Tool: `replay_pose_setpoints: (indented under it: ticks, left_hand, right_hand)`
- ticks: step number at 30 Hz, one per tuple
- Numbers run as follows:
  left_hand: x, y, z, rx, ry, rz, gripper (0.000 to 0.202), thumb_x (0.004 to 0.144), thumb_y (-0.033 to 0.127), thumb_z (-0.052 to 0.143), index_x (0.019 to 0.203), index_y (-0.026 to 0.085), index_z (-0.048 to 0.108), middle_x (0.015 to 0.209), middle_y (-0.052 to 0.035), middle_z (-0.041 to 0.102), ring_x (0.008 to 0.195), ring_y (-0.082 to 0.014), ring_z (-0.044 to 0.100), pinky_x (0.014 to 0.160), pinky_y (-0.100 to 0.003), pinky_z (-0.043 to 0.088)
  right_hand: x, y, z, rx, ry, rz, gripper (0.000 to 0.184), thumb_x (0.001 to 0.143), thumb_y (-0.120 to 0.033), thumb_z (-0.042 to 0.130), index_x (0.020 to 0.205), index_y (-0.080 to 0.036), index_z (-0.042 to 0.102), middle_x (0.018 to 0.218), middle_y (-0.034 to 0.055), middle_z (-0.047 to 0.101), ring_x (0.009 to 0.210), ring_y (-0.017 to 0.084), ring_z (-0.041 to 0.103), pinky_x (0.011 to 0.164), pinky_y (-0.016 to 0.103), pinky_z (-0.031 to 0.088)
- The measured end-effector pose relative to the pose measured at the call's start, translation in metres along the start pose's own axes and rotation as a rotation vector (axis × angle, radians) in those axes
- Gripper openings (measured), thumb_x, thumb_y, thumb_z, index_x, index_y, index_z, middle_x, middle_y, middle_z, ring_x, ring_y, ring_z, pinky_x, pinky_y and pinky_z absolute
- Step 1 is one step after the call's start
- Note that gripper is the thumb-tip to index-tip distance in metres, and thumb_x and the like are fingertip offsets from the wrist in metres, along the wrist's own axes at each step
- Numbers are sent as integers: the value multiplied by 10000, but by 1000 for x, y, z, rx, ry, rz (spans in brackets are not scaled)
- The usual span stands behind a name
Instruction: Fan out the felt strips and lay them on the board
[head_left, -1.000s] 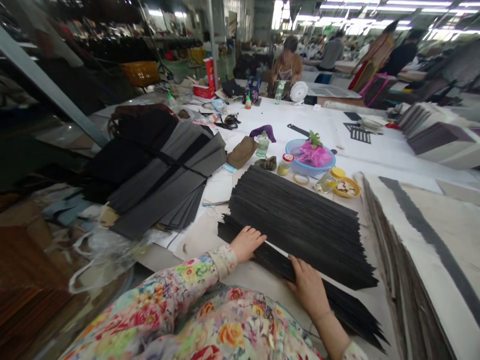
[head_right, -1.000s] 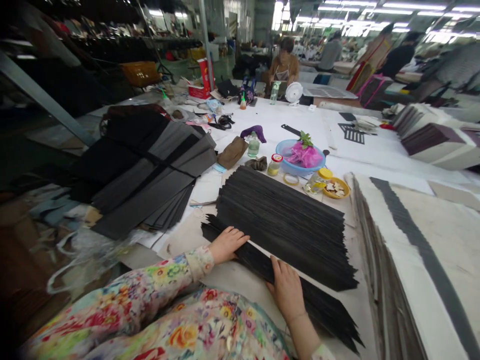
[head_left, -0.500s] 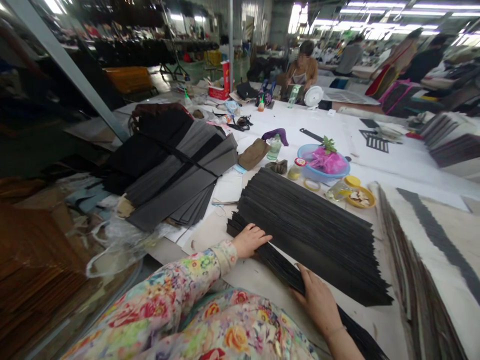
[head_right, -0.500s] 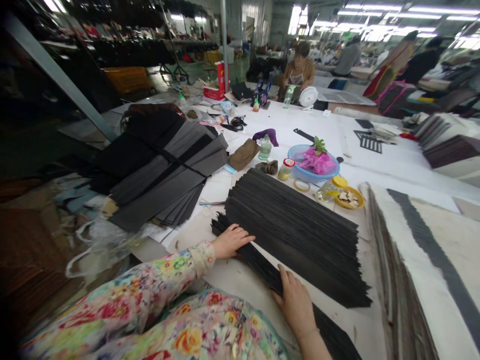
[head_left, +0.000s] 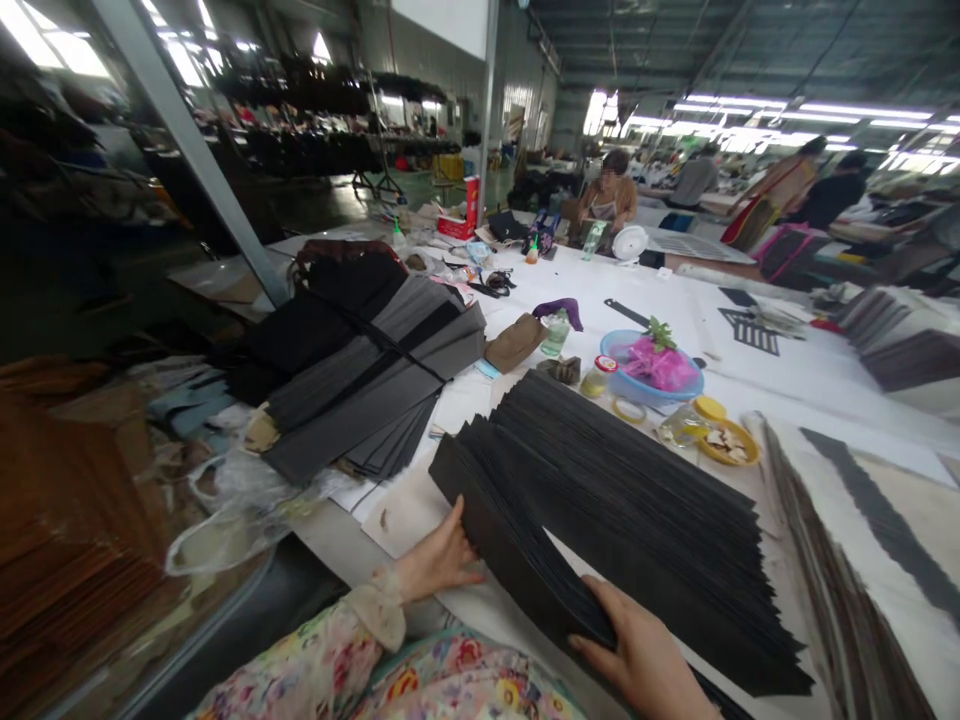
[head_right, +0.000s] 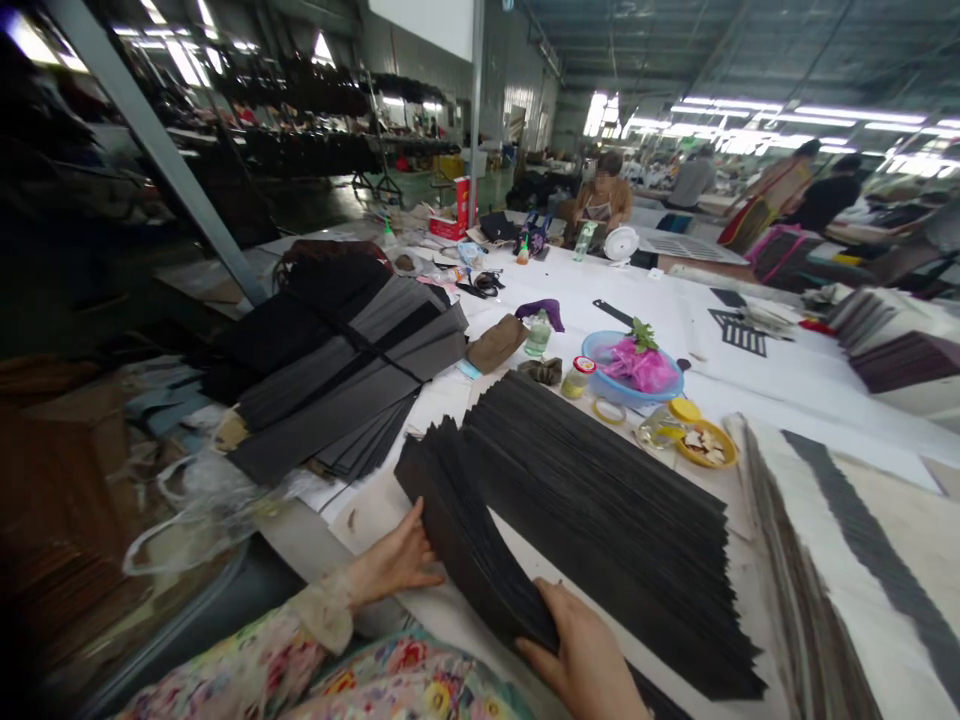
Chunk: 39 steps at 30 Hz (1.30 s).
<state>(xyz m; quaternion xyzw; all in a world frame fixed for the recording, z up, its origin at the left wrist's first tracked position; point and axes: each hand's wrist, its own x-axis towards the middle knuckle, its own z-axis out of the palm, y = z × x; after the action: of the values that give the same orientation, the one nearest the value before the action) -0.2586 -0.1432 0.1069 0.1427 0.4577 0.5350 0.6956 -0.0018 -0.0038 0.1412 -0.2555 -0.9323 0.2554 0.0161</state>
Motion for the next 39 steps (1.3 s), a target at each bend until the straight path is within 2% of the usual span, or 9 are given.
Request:
replay_pose_setpoints:
  ticks: [4,8,15,18,21,26,30,34,39]
  left_hand:
    - [-7,38,12,-288,-114,68,754,688,768,295,1039,159,568,1080,-109,599,1049,-243,514,889,-394,377]
    - [-5,45,17,-451,-186,0,658,738,656,411,1006,83,591,970,-136,649,926,-241,594,871,-353,399]
    - [14,38,45,-612,-29,115,455,759,468,518,979,77,590,823,-90,684,788,-201,639,860,-333,438]
    - [20,44,59,-542,180,320,428,721,380,600,1058,122,550,919,-77,671,859,-208,625,851,-351,451]
    - [23,43,68,-326,278,554,502,685,329,654,1133,160,503,1062,-84,624,956,-230,587,838,-368,459]
    - [27,26,63,91,493,829,540,629,302,709,1111,166,506,1086,-90,602,1008,-234,546,904,-360,412]
    - [26,23,35,99,478,744,569,638,328,702,1137,192,466,1134,-85,566,1034,-226,529,907,-371,408]
    - [24,17,4,-173,349,352,610,702,453,615,1220,232,380,1149,-92,557,989,-243,564,820,-433,451]
    - [27,1,1,-434,235,182,479,689,386,638,1073,129,512,1017,-103,627,939,-225,596,845,-378,451]
  right_hand:
    - [11,-31,-24,20,-88,-125,548,700,-404,582,1189,-167,509,1188,130,557,1080,260,525,944,380,405]
    - [11,-61,-52,72,-229,-229,533,663,-351,630,1172,-225,534,1147,98,587,1050,254,540,918,343,420]
    - [5,-44,-95,461,-364,4,735,599,-440,682,1260,-228,436,1239,79,518,1107,264,489,951,360,378]
    - [12,-9,-84,755,-415,65,776,651,-508,618,1314,-211,345,1325,81,429,1173,236,436,987,367,330]
    - [16,24,-50,934,-407,186,656,709,-600,492,1250,-233,442,1287,69,478,1196,216,416,996,384,304]
    - [10,36,11,935,-452,329,570,723,-608,468,1157,-244,533,1079,55,631,1050,227,551,911,416,400]
    - [7,22,16,1005,-497,252,606,659,-534,602,1134,-162,549,956,71,670,896,243,620,840,394,462]
    - [1,10,-14,1024,-517,151,569,647,-429,661,1147,-185,543,1049,59,638,955,234,591,896,378,428]
    - [-5,17,-34,1022,-612,159,646,628,-398,683,1216,-221,482,1148,52,588,1031,246,550,914,386,410]
